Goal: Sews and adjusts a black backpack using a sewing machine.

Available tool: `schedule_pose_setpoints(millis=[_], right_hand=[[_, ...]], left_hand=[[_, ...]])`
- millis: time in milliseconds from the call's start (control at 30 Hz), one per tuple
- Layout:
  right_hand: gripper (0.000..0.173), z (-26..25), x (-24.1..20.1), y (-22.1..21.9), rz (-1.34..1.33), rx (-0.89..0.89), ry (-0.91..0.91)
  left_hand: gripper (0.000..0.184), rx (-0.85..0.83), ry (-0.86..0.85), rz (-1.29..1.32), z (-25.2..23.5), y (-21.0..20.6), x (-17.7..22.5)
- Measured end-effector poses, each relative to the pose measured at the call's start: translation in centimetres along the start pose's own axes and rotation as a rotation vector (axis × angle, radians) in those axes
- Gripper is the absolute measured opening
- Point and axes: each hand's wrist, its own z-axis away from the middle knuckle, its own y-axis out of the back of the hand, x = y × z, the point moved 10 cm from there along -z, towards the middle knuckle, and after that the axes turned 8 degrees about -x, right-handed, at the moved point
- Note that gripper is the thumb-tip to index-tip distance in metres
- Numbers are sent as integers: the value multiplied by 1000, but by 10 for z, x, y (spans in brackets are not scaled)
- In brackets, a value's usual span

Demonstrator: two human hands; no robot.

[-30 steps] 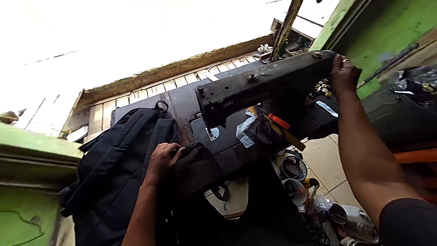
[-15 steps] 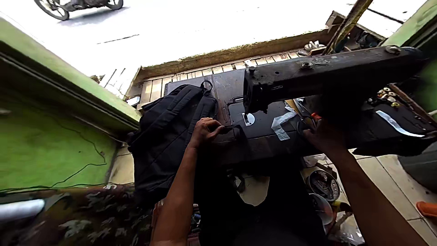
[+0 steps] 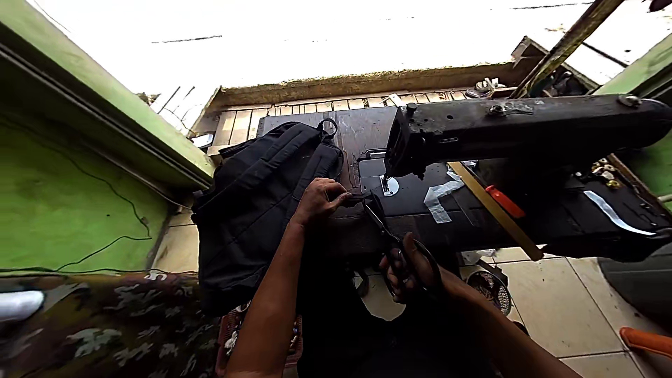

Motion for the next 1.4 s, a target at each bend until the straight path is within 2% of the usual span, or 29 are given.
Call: schedule_pose_setpoints(millis=[167, 300, 533, 667, 733, 800, 867, 933, 1000, 1067, 1100, 1133, 1200, 1267, 1333, 1400], right_hand=[[69, -10, -18, 8, 63, 157, -48], [57, -6, -18, 18, 147, 244, -5], [58, 0, -10, 28, 169, 315, 52], [63, 14, -9, 28, 143, 266, 12], [63, 37, -9, 41, 279, 269, -7], [53, 69, -17, 73, 599, 444, -45], [48, 98, -40, 108, 929, 693, -139], [52, 113, -58, 146, 1081, 882, -262], [59, 118, -71, 177, 1197, 970, -390], [60, 118, -89, 183, 1305, 1049, -428], [54, 112, -100, 171, 1353, 1084, -336], [50, 101, -108, 150, 1411, 1076, -170], [55, 64, -103, 94, 1511, 878, 241], [54, 25, -74, 38, 1589, 640, 545], [35, 11, -45, 11, 1668, 602, 806], [16, 26, -36, 0, 1639, 578, 985]], left_hand=[[23, -16, -2, 0, -2, -1, 2], [24, 0, -7, -34, -2, -4, 0], [26, -44, -43, -54, -1, -8, 3], [27, -52, -50, -49, -1, -6, 6], [29, -42, -64, -29, 0, -4, 7], [30, -49, -85, 7, 1, -4, 9], [32, -82, -105, 39, 1, -6, 14], [34, -142, -118, 47, 3, -14, 19], [35, -176, -129, 25, 4, -22, 21], [37, -168, -140, -6, 2, -26, 23], [38, -164, -138, -12, 2, -27, 22], [38, -166, -126, -16, 3, -27, 21], [38, -178, -108, -32, 3, -29, 20], [39, -197, -96, -69, 3, -32, 19], [39, -204, -92, -86, 2, -33, 20], [38, -206, -90, -90, 2, -34, 19]])
